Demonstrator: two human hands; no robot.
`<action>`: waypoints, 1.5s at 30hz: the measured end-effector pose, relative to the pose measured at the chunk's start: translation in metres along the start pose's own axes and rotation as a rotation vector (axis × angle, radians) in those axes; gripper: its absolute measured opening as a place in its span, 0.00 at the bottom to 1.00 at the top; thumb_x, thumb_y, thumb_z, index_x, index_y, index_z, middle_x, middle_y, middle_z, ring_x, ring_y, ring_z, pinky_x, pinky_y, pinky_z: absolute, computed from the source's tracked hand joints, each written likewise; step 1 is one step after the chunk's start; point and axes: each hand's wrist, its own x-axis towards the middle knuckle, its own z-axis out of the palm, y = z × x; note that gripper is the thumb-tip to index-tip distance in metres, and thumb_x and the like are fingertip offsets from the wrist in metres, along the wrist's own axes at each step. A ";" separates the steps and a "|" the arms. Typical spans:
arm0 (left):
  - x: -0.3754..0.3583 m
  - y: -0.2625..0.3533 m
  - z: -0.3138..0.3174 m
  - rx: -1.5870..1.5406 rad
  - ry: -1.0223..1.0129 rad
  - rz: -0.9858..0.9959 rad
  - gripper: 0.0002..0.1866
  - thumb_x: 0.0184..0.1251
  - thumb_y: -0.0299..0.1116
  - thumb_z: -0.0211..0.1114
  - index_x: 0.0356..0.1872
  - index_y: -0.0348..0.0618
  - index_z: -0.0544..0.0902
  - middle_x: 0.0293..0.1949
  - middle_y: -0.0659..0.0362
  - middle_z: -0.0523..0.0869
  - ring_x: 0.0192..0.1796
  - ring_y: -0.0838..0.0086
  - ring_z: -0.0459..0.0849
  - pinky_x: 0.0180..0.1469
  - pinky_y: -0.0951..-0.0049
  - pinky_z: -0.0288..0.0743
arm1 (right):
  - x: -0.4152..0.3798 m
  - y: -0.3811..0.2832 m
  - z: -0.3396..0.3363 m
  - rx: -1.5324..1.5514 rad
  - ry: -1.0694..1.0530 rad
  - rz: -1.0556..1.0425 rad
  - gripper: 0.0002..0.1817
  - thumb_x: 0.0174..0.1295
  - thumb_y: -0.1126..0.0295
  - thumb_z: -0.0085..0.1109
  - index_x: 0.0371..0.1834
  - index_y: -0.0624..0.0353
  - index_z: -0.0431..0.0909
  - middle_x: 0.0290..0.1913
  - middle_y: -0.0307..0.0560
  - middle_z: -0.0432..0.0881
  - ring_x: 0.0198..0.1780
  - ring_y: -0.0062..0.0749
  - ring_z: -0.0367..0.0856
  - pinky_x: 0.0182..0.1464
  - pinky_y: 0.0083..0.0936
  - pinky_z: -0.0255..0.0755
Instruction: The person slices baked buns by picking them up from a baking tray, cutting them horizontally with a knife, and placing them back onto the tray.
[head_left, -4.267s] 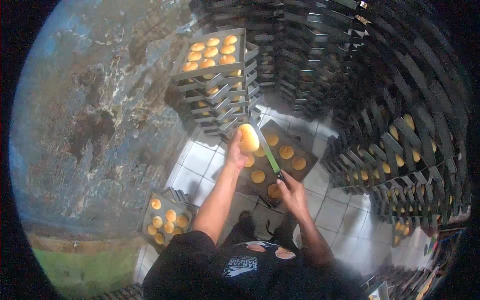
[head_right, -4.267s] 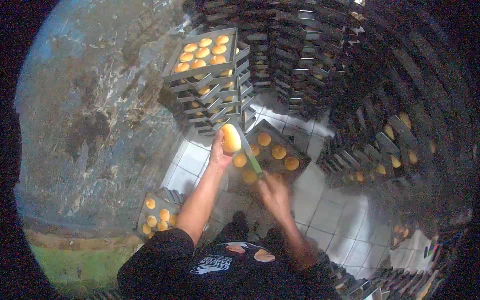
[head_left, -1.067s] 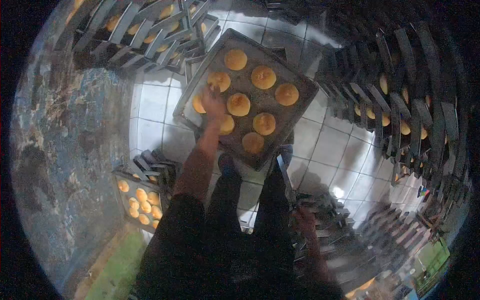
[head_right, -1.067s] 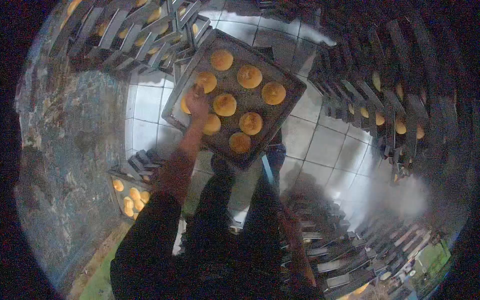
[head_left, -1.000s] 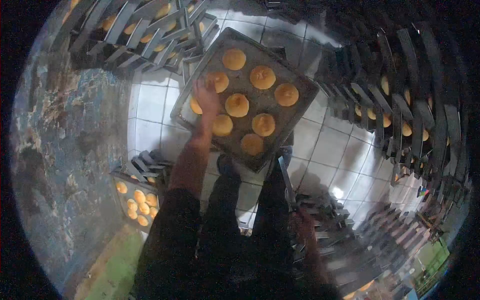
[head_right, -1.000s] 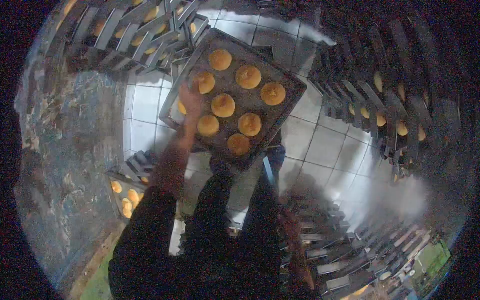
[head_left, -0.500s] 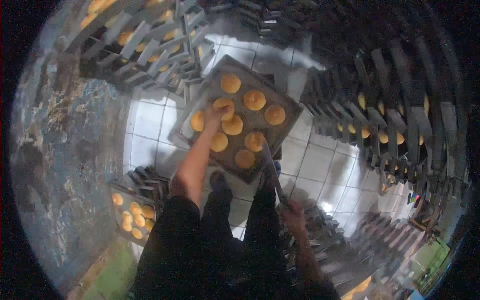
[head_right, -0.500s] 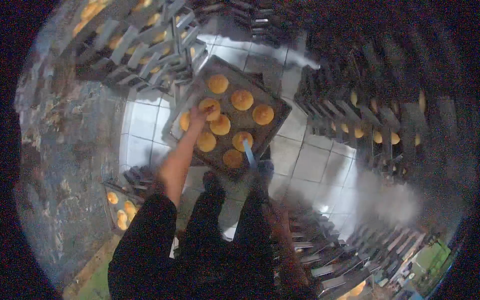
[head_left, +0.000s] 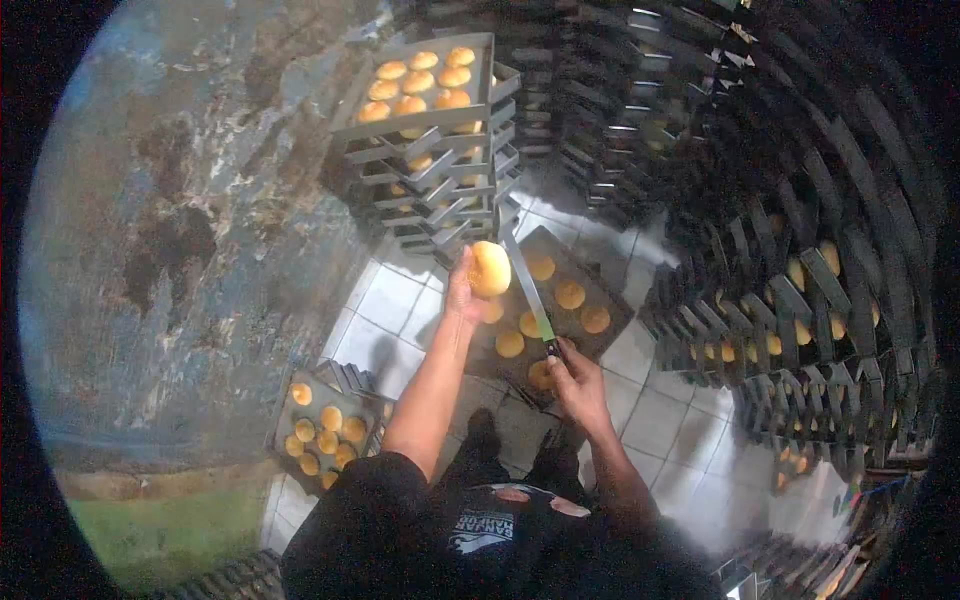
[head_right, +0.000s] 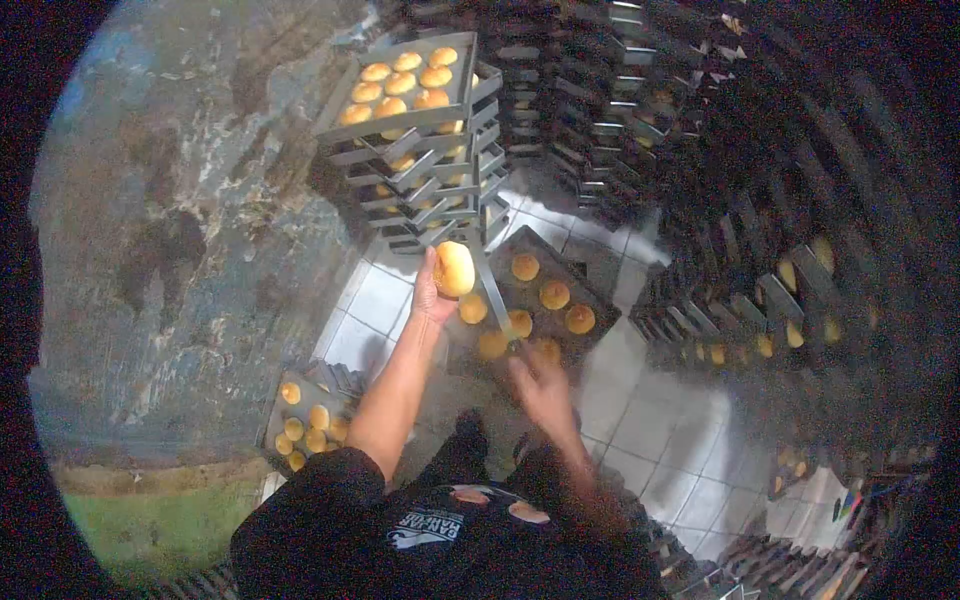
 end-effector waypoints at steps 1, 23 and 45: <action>-0.001 0.006 0.004 0.002 -0.012 0.012 0.26 0.64 0.56 0.72 0.52 0.48 0.83 0.48 0.60 0.88 0.51 0.68 0.87 0.56 0.60 0.81 | -0.003 -0.007 -0.001 0.019 -0.020 0.009 0.24 0.73 0.64 0.58 0.67 0.65 0.74 0.32 0.35 0.80 0.26 0.16 0.71 0.29 0.20 0.69; -0.042 0.000 0.047 0.315 -0.274 0.006 0.20 0.62 0.45 0.76 0.49 0.46 0.81 0.44 0.62 0.86 0.44 0.74 0.87 0.47 0.66 0.86 | -0.019 0.002 -0.025 -0.084 0.007 -0.186 0.26 0.72 0.63 0.59 0.69 0.65 0.74 0.38 0.36 0.82 0.34 0.18 0.75 0.37 0.22 0.73; -0.046 -0.007 0.050 0.430 -0.266 -0.102 0.18 0.62 0.38 0.74 0.48 0.39 0.81 0.39 0.57 0.88 0.39 0.71 0.89 0.45 0.69 0.86 | -0.046 -0.029 -0.056 -0.114 -0.163 0.173 0.25 0.71 0.59 0.59 0.68 0.60 0.76 0.41 0.51 0.88 0.36 0.28 0.83 0.45 0.29 0.77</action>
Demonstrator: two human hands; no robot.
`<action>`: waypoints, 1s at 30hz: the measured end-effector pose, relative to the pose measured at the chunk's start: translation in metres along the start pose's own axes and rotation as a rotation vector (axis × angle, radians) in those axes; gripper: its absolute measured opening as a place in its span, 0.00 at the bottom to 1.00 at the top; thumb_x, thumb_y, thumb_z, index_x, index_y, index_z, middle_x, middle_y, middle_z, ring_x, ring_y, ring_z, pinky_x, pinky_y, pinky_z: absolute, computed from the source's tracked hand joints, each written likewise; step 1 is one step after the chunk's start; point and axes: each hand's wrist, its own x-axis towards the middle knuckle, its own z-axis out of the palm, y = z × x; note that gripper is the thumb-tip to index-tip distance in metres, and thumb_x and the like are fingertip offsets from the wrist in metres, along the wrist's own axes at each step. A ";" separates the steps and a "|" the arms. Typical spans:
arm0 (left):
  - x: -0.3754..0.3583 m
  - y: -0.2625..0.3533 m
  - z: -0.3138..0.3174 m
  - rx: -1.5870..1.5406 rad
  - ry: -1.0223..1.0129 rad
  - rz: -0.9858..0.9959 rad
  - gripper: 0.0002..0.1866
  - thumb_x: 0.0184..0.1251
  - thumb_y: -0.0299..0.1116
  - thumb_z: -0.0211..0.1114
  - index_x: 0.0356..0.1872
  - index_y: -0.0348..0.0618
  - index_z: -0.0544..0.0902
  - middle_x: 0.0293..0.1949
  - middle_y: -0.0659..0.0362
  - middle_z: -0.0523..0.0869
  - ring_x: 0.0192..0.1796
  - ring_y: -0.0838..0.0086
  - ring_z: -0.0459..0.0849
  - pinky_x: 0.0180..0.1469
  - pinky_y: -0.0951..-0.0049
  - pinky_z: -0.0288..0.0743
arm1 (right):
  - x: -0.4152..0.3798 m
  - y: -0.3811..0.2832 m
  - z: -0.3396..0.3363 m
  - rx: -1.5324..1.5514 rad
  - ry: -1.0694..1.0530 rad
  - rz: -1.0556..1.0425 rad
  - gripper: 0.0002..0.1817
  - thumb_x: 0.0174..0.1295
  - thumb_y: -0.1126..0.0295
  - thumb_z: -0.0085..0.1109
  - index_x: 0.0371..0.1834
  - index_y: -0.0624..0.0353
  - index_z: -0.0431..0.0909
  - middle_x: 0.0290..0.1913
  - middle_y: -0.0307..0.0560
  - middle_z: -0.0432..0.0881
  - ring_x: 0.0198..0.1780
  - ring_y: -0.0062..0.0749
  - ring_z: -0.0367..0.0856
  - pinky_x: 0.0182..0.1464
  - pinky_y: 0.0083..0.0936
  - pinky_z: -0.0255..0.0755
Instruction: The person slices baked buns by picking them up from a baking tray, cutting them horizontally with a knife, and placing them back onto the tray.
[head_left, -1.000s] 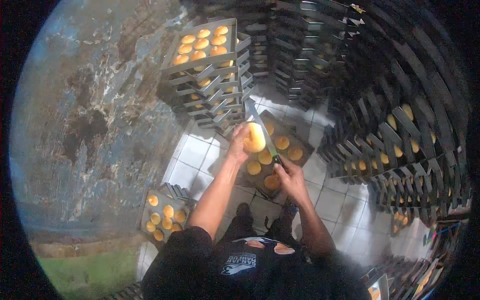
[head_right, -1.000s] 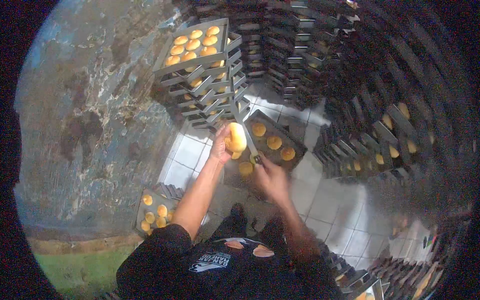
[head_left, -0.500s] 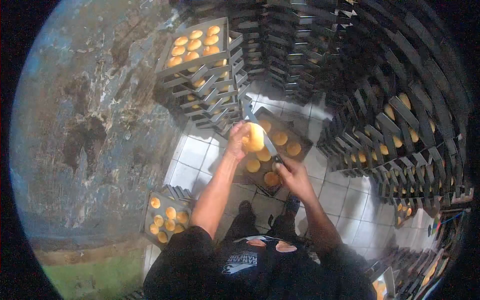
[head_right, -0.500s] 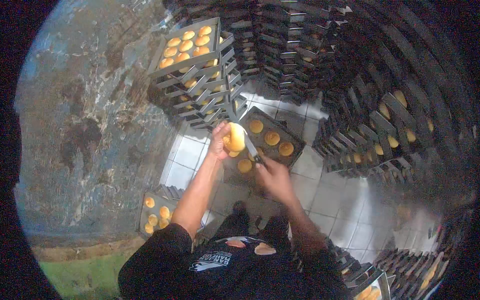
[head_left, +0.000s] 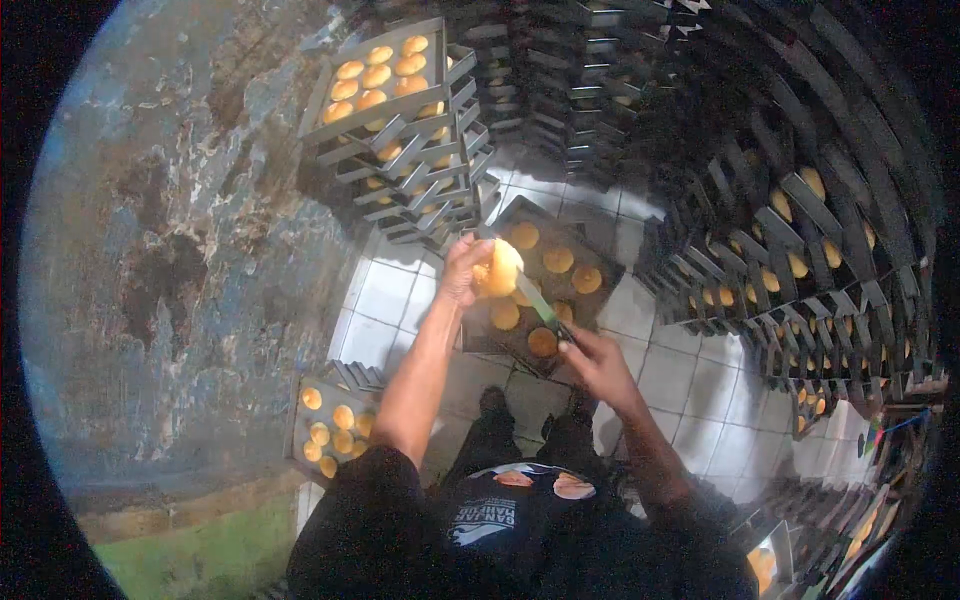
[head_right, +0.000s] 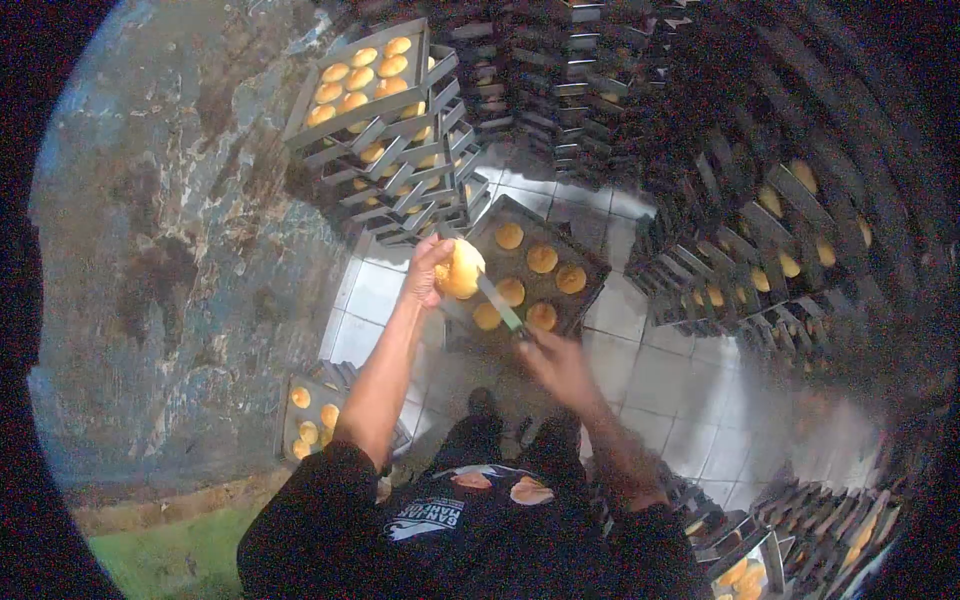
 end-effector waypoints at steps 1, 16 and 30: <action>0.000 0.001 -0.003 0.015 0.011 0.008 0.19 0.62 0.38 0.74 0.48 0.38 0.81 0.39 0.56 0.88 0.39 0.71 0.89 0.45 0.69 0.86 | -0.005 0.006 -0.001 0.046 -0.032 0.001 0.25 0.71 0.58 0.59 0.67 0.59 0.77 0.39 0.49 0.88 0.35 0.27 0.83 0.43 0.29 0.77; 0.004 -0.033 -0.023 -0.118 0.103 0.029 0.14 0.67 0.40 0.72 0.44 0.44 0.81 0.38 0.58 0.87 0.39 0.69 0.88 0.44 0.64 0.86 | 0.011 0.047 0.014 0.066 -0.023 0.052 0.21 0.70 0.63 0.60 0.61 0.64 0.80 0.51 0.56 0.88 0.54 0.40 0.86 0.59 0.34 0.75; 0.022 -0.105 -0.051 -0.446 0.310 -0.089 0.20 0.78 0.51 0.57 0.50 0.43 0.81 0.45 0.57 0.88 0.48 0.67 0.87 0.52 0.61 0.83 | 0.047 0.132 0.054 -0.030 0.079 0.104 0.17 0.71 0.64 0.61 0.56 0.64 0.81 0.40 0.51 0.88 0.43 0.31 0.86 0.50 0.31 0.78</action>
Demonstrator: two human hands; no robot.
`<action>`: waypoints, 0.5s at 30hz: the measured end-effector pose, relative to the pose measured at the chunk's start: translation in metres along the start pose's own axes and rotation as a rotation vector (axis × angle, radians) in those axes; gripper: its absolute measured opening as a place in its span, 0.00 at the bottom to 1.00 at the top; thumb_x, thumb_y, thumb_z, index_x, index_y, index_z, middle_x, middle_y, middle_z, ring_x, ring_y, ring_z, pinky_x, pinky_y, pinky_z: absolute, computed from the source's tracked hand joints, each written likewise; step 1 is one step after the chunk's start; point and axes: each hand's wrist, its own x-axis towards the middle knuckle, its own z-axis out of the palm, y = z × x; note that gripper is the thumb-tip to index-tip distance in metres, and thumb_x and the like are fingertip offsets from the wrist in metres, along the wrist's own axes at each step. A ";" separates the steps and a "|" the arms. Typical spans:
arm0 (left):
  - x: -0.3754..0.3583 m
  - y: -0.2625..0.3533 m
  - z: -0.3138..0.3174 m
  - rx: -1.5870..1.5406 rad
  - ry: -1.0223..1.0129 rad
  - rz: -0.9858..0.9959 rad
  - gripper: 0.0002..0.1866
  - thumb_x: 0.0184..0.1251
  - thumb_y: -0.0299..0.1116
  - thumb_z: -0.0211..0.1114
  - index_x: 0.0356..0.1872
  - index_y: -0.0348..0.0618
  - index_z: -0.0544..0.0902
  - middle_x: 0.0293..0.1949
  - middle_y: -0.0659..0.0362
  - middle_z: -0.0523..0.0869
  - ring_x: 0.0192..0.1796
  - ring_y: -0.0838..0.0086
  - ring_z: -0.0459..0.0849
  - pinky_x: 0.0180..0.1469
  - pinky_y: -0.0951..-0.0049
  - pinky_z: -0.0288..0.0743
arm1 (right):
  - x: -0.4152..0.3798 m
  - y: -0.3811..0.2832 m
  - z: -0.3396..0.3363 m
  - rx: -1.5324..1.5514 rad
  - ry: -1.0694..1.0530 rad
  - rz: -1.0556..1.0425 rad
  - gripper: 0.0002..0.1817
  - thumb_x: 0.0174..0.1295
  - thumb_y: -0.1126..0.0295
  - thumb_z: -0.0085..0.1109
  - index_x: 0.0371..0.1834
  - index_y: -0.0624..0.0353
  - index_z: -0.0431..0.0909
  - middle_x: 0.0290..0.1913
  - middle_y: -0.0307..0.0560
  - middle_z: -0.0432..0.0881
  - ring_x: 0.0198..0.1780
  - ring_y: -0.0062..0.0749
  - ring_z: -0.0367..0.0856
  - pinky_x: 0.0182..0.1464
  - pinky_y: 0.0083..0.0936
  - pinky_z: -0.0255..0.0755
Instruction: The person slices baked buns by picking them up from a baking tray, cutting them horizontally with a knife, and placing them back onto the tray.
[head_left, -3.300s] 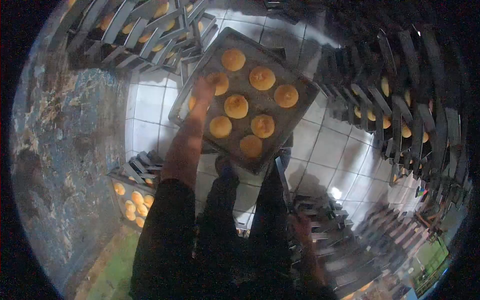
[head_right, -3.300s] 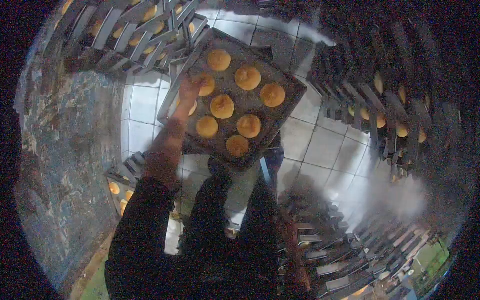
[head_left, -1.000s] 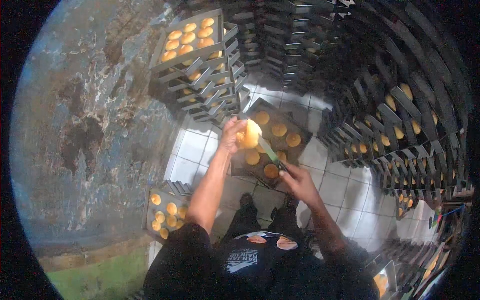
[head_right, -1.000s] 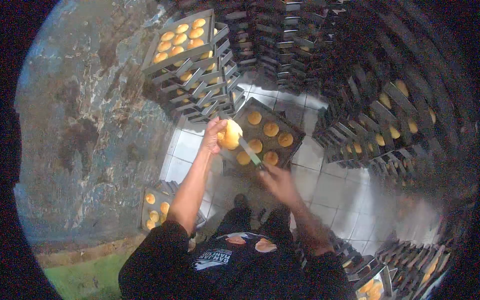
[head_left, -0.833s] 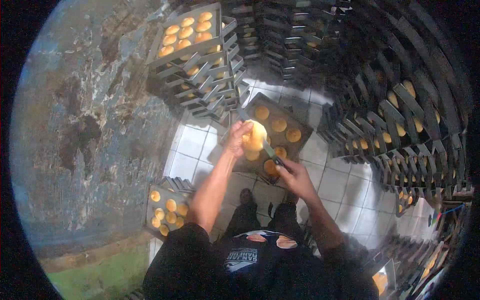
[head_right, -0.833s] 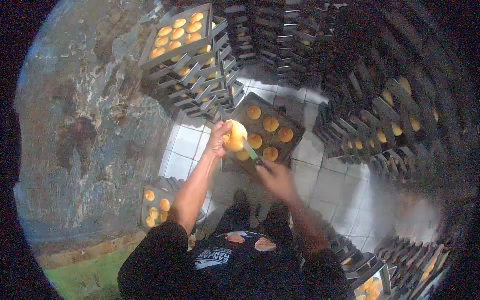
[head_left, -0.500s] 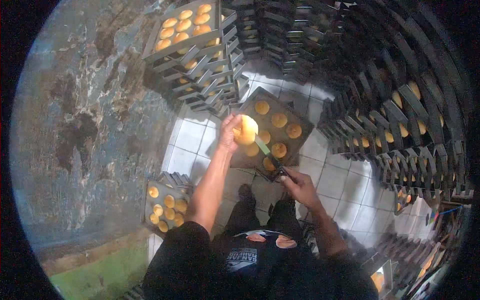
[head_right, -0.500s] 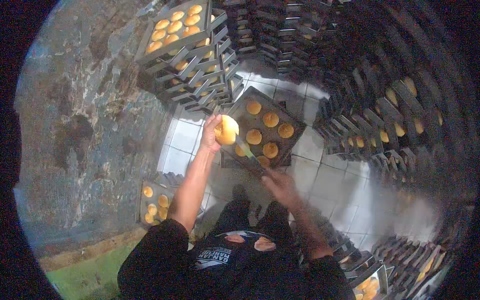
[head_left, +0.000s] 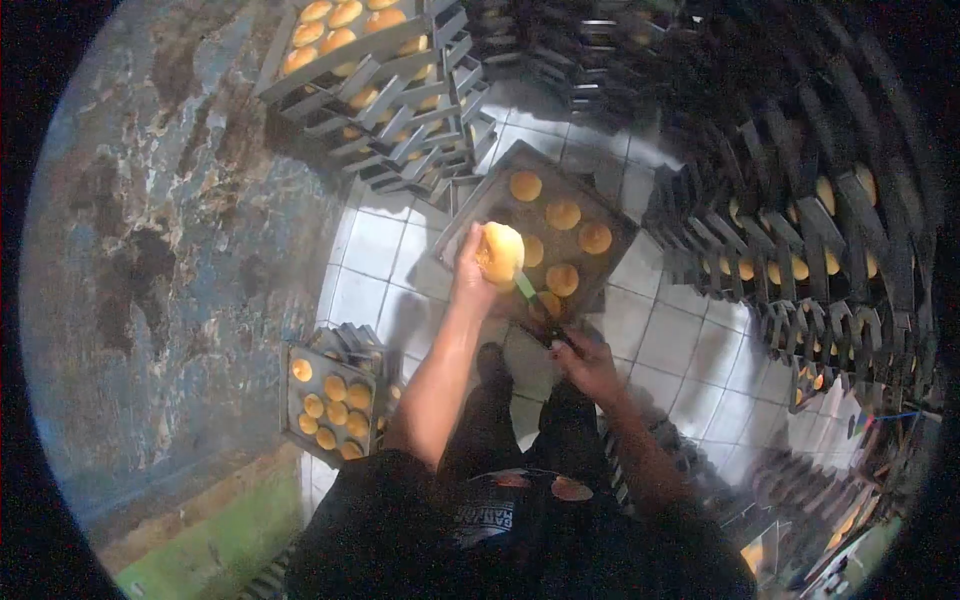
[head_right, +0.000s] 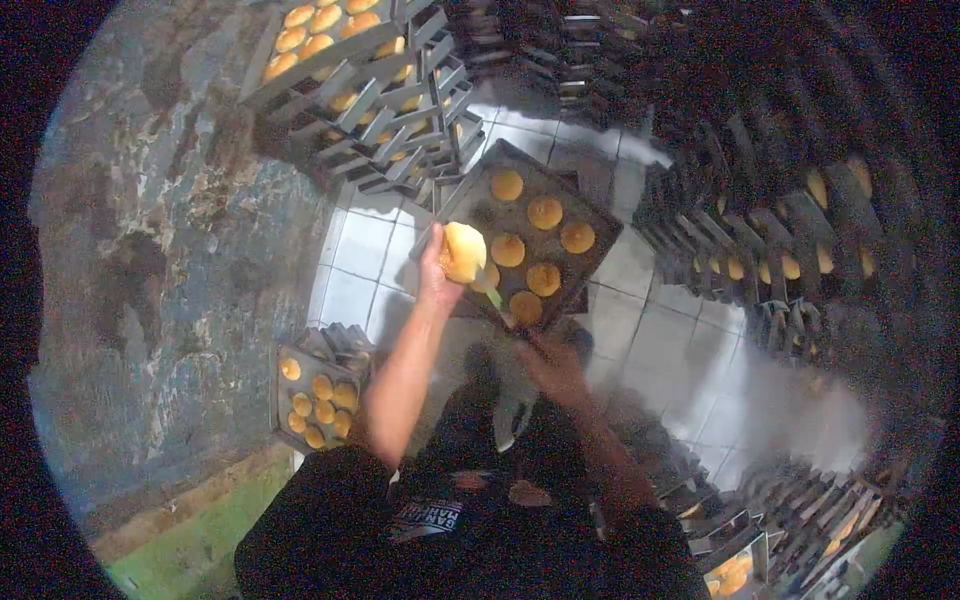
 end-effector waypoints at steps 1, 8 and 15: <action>-0.004 -0.014 0.005 -0.002 0.012 -0.015 0.20 0.78 0.51 0.57 0.50 0.43 0.81 0.45 0.57 0.88 0.48 0.67 0.87 0.52 0.61 0.83 | 0.010 -0.004 0.007 0.001 -0.001 0.019 0.17 0.71 0.64 0.61 0.56 0.64 0.81 0.40 0.51 0.88 0.43 0.31 0.86 0.50 0.31 0.78; 0.038 -0.052 -0.045 0.113 0.105 0.025 0.23 0.80 0.54 0.53 0.55 0.43 0.78 0.49 0.57 0.85 0.50 0.67 0.85 0.54 0.65 0.80 | 0.080 0.067 0.052 -0.176 -0.009 -0.191 0.23 0.70 0.63 0.62 0.65 0.60 0.78 0.39 0.54 0.88 0.44 0.34 0.87 0.49 0.32 0.78; 0.180 -0.055 -0.153 0.469 0.309 0.031 0.27 0.74 0.55 0.61 0.55 0.39 0.79 0.51 0.56 0.85 0.51 0.65 0.85 0.56 0.63 0.80 | -0.033 0.155 -0.001 -0.347 -0.110 0.390 0.25 0.69 0.58 0.63 0.63 0.62 0.78 0.47 0.55 0.88 0.48 0.41 0.87 0.52 0.35 0.77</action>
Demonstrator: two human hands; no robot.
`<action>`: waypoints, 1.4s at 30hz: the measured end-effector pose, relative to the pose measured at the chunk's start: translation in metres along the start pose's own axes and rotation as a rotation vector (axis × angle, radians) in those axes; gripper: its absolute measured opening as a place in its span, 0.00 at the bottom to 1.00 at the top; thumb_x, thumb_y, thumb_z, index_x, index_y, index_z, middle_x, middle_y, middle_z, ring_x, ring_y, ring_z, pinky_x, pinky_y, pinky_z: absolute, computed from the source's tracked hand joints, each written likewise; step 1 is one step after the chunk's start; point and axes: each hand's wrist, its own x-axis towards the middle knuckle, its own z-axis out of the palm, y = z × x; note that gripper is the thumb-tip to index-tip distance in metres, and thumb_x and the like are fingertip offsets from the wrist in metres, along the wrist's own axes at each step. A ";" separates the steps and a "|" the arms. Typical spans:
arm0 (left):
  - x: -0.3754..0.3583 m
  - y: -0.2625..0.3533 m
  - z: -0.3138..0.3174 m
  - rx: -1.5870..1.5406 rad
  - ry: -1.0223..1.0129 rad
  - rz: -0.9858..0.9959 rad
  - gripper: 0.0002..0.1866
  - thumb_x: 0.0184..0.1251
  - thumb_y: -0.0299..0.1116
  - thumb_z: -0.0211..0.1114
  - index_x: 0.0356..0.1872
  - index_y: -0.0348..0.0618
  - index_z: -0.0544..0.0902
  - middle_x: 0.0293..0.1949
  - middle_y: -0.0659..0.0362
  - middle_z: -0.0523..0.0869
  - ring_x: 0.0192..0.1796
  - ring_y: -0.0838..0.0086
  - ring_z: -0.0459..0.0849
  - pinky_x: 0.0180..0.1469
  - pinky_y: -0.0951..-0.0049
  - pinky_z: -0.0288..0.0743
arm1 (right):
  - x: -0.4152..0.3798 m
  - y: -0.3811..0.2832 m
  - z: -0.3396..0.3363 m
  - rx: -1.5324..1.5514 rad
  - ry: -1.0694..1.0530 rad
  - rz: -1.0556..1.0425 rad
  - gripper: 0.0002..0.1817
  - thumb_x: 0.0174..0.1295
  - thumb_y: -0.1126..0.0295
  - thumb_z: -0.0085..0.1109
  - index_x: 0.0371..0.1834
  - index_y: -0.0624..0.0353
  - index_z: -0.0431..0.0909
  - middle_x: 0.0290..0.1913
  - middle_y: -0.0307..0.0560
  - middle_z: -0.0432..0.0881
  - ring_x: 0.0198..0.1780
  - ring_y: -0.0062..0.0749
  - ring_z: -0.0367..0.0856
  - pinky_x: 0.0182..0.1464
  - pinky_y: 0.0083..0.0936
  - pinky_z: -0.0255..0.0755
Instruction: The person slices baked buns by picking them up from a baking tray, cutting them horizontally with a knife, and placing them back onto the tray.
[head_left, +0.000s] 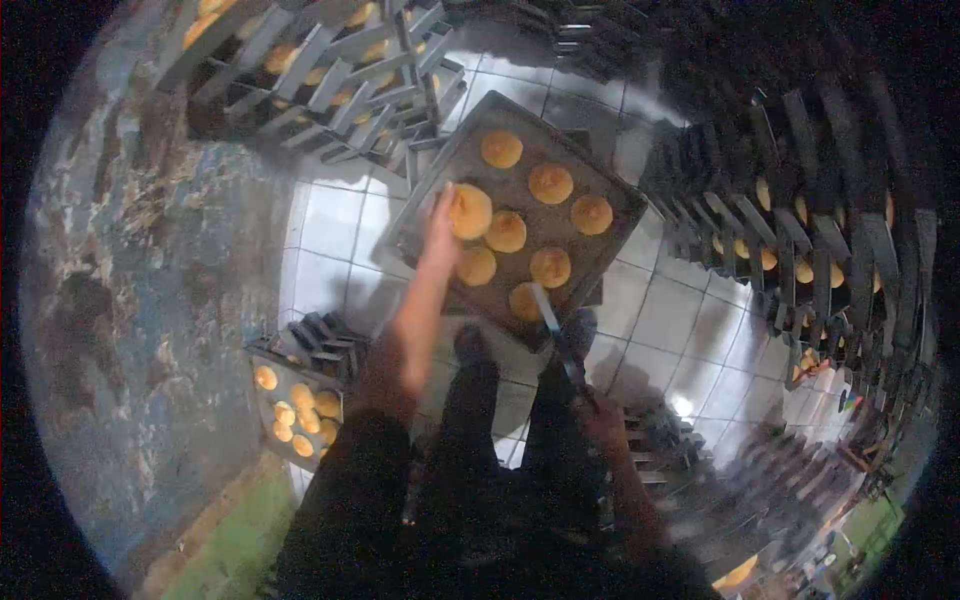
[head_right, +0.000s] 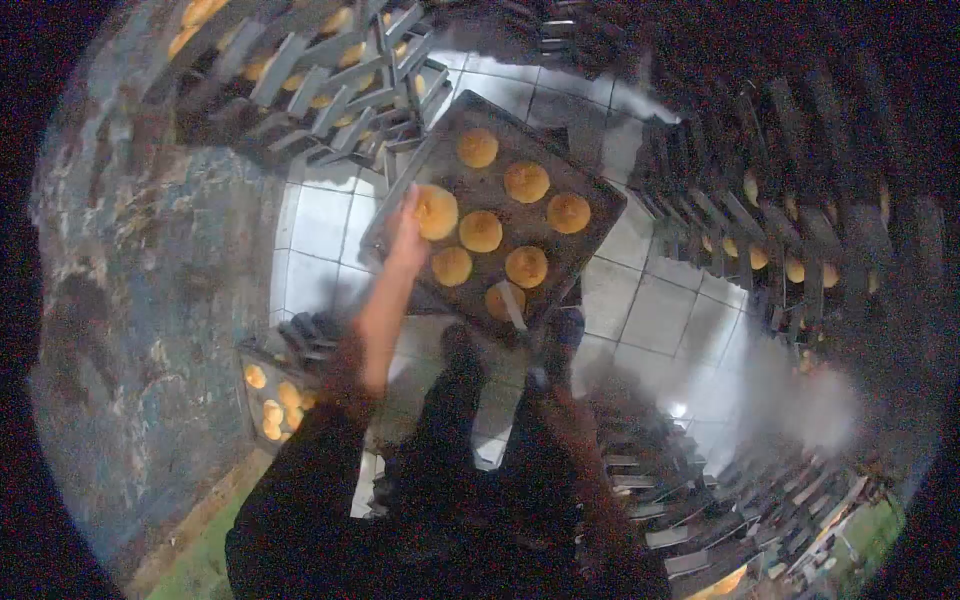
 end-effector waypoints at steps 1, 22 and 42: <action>0.031 -0.011 -0.006 0.069 0.084 0.028 0.26 0.73 0.54 0.63 0.53 0.37 0.80 0.51 0.55 0.86 0.50 0.63 0.86 0.53 0.62 0.80 | -0.008 0.013 0.001 -0.003 0.002 0.016 0.25 0.69 0.58 0.63 0.63 0.62 0.78 0.47 0.55 0.88 0.48 0.41 0.87 0.52 0.35 0.77; 0.057 -0.119 0.139 1.054 -0.298 0.288 0.32 0.55 0.43 0.79 0.56 0.33 0.81 0.49 0.50 0.87 0.55 0.57 0.86 0.58 0.56 0.78 | -0.040 0.093 -0.007 0.640 0.198 0.252 0.14 0.70 0.62 0.63 0.51 0.60 0.82 0.28 0.35 0.80 0.25 0.19 0.73 0.28 0.23 0.69; -0.227 0.158 0.127 -0.433 -0.422 -0.038 0.31 0.61 0.62 0.71 0.54 0.49 0.83 0.49 0.62 0.88 0.54 0.68 0.86 0.58 0.61 0.79 | -0.118 -0.196 -0.142 0.592 0.265 -0.522 0.24 0.74 0.65 0.57 0.70 0.63 0.74 0.36 0.35 0.82 0.33 0.15 0.73 0.36 0.17 0.70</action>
